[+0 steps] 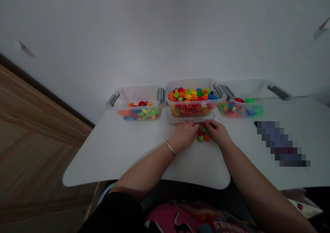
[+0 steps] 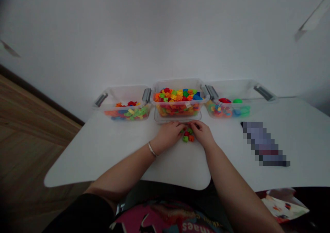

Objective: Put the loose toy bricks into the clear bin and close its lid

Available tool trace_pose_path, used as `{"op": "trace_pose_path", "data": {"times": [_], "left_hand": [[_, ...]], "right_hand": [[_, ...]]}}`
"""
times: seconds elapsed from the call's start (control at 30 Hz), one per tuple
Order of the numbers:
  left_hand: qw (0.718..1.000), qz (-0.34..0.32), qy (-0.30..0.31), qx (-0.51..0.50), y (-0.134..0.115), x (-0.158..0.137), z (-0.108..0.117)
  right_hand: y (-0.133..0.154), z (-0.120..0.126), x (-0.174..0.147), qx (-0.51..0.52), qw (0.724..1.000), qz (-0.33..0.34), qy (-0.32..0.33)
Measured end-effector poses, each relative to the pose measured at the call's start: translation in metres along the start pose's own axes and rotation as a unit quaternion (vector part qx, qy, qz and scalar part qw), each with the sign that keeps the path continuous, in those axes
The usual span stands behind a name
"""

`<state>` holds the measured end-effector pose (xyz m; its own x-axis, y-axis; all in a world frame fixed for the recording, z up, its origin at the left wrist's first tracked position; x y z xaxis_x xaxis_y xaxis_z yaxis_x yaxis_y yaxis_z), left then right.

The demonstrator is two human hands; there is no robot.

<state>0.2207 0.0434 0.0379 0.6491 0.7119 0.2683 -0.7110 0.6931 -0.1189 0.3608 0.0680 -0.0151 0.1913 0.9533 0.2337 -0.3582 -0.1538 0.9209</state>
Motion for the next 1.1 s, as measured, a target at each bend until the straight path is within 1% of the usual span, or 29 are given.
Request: {"op": "trace_pose_path", "data": {"times": [0.1, 0.23, 0.43, 0.53, 0.6, 0.63, 0.67, 0.7, 0.73, 0.8, 0.83, 0.87, 0.93, 1.0, 1.1], "left_hand": [[1.0, 0.015, -0.002, -0.017, 0.006, -0.002, -0.004], [0.999, 0.026, -0.008, -0.024, 0.01, -0.006, -0.001], [0.999, 0.026, 0.008, -0.028, 0.017, -0.015, 0.003], [0.999, 0.004, 0.024, -0.044, 0.017, -0.017, 0.005], [0.995, -0.039, 0.016, -0.085, 0.012, -0.018, 0.014], [0.991, -0.065, -0.005, -0.117, 0.009, -0.018, 0.022], [0.984, -0.085, -0.041, -0.153, 0.008, -0.017, 0.034], [0.973, -0.096, -0.09, -0.189, 0.011, -0.017, 0.048], [0.96, -0.09, -0.15, -0.219, 0.017, -0.017, 0.063], [0.927, -0.055, -0.276, -0.249, 0.036, -0.017, 0.093], [0.91, -0.042, -0.324, -0.254, 0.045, -0.017, 0.104], [0.897, -0.03, -0.359, -0.257, 0.054, -0.016, 0.113], [0.878, -0.012, -0.397, -0.266, 0.07, -0.008, 0.124], [0.863, 0.013, -0.418, -0.283, 0.085, 0.002, 0.129], [0.861, 0.05, -0.418, -0.285, 0.1, 0.019, 0.13]], "right_hand": [[0.0, 0.0, 0.0, 0.003, 1.0, -0.001, -0.001], [0.0, 0.0, 0.0, 0.002, 1.0, -0.01, 0.0], [0.004, -0.001, -0.001, -0.009, 1.0, -0.006, 0.009], [0.004, -0.001, -0.002, -0.012, 1.0, -0.009, 0.01], [0.003, -0.001, -0.002, -0.011, 1.0, -0.009, 0.011], [0.003, -0.002, -0.002, -0.008, 1.0, -0.008, 0.013], [0.002, -0.002, -0.002, -0.005, 1.0, -0.007, 0.018], [0.001, -0.003, -0.002, -0.003, 1.0, -0.007, 0.022], [0.001, -0.003, -0.002, -0.002, 1.0, -0.009, 0.024], [-0.001, -0.003, -0.002, -0.01, 1.0, -0.014, 0.021], [-0.001, -0.002, -0.002, -0.014, 1.0, -0.014, 0.02], [-0.001, -0.002, -0.002, -0.015, 1.0, -0.014, 0.02], [-0.001, -0.003, -0.002, -0.009, 1.0, -0.013, 0.024], [0.0, -0.003, -0.002, -0.002, 1.0, -0.012, 0.024], [-0.001, -0.002, -0.002, -0.001, 1.0, -0.015, 0.016]]}}
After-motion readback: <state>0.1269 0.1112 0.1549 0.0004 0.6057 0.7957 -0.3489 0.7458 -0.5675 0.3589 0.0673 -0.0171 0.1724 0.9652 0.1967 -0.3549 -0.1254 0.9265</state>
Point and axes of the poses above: each hand's wrist, its own x-axis towards the middle knuckle, its own z-axis out of the back of the hand, y = z × x, the point moved 8 cm from there along x, towards the middle knuckle, and after that the axes turned 5 degrees about -y, right-handed, at the moved point
